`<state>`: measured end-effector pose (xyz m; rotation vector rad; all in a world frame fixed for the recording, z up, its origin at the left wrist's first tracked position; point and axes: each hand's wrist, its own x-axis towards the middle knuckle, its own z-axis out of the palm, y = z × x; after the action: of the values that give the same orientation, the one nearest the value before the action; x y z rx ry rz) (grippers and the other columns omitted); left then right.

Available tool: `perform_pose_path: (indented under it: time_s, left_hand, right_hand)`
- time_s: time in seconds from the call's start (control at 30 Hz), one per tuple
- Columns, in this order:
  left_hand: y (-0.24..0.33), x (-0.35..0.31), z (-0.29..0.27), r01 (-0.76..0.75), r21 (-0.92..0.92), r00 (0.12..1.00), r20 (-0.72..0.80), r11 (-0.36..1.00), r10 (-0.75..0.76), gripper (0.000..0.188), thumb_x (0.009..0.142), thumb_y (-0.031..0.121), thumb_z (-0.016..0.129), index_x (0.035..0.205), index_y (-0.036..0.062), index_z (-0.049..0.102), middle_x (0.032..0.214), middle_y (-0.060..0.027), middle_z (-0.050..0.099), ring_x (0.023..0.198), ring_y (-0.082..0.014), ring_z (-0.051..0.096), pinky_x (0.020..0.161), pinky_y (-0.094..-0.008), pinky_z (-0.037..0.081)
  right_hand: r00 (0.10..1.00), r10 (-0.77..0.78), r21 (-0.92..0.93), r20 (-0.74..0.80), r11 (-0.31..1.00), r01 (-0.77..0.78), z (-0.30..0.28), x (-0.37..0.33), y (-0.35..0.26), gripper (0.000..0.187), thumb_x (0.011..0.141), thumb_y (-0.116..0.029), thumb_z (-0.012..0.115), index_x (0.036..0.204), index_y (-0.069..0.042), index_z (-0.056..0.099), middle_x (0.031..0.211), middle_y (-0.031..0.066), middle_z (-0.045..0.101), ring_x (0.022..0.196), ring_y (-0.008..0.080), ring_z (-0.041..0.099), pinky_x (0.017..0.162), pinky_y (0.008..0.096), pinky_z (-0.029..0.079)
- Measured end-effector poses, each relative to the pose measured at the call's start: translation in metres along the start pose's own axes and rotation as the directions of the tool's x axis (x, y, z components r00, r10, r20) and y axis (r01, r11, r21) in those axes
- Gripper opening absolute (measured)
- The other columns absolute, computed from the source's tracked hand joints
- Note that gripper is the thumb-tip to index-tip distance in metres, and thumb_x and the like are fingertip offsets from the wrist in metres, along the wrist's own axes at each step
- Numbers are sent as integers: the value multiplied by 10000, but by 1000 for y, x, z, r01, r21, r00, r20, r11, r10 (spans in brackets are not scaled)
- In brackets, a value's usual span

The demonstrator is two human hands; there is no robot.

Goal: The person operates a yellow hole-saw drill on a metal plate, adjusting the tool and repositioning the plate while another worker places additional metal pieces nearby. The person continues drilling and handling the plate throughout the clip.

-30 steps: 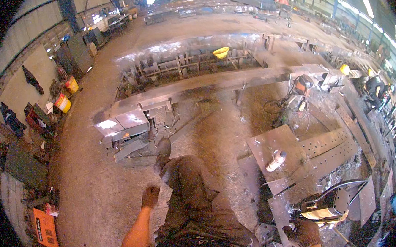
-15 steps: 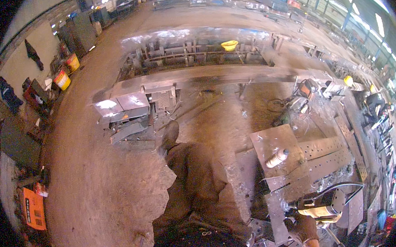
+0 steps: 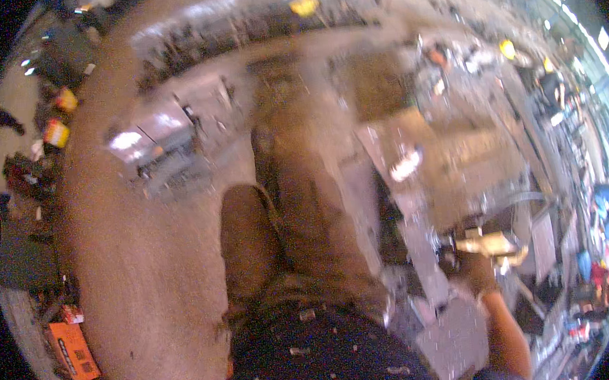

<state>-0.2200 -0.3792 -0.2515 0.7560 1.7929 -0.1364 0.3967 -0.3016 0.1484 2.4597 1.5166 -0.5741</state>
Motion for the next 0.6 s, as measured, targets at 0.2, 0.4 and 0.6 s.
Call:
perform_pose_path:
  time_s: [0.2,0.4,0.6]
  left_hand:
    - [-5,2,-27,103,-41,994,37,994,-101,701,1052,611,569,1467,56,675,1437,-224,695,1334,-425,648,1127,-515,530]
    - [31,24,-94,203,-105,979,15,973,-203,686,1059,590,569,1472,52,669,1430,-218,697,1323,-417,651,1124,-512,532]
    - [61,-10,-82,367,-109,924,161,924,-348,671,1065,570,569,1476,48,663,1423,-211,699,1313,-409,654,1121,-510,534]
  right_hand:
    - [989,81,-90,128,994,-69,0,-1,5,448,983,-468,748,1251,-114,817,1073,249,814,1020,441,788,985,521,611]
    - [973,159,-231,168,966,-118,15,5,1,397,981,-352,766,1213,-32,804,1091,247,814,993,419,802,888,481,635]
    - [953,184,-328,239,939,-99,20,11,9,418,1042,-334,682,1266,3,785,1162,242,807,1095,429,757,997,504,591]
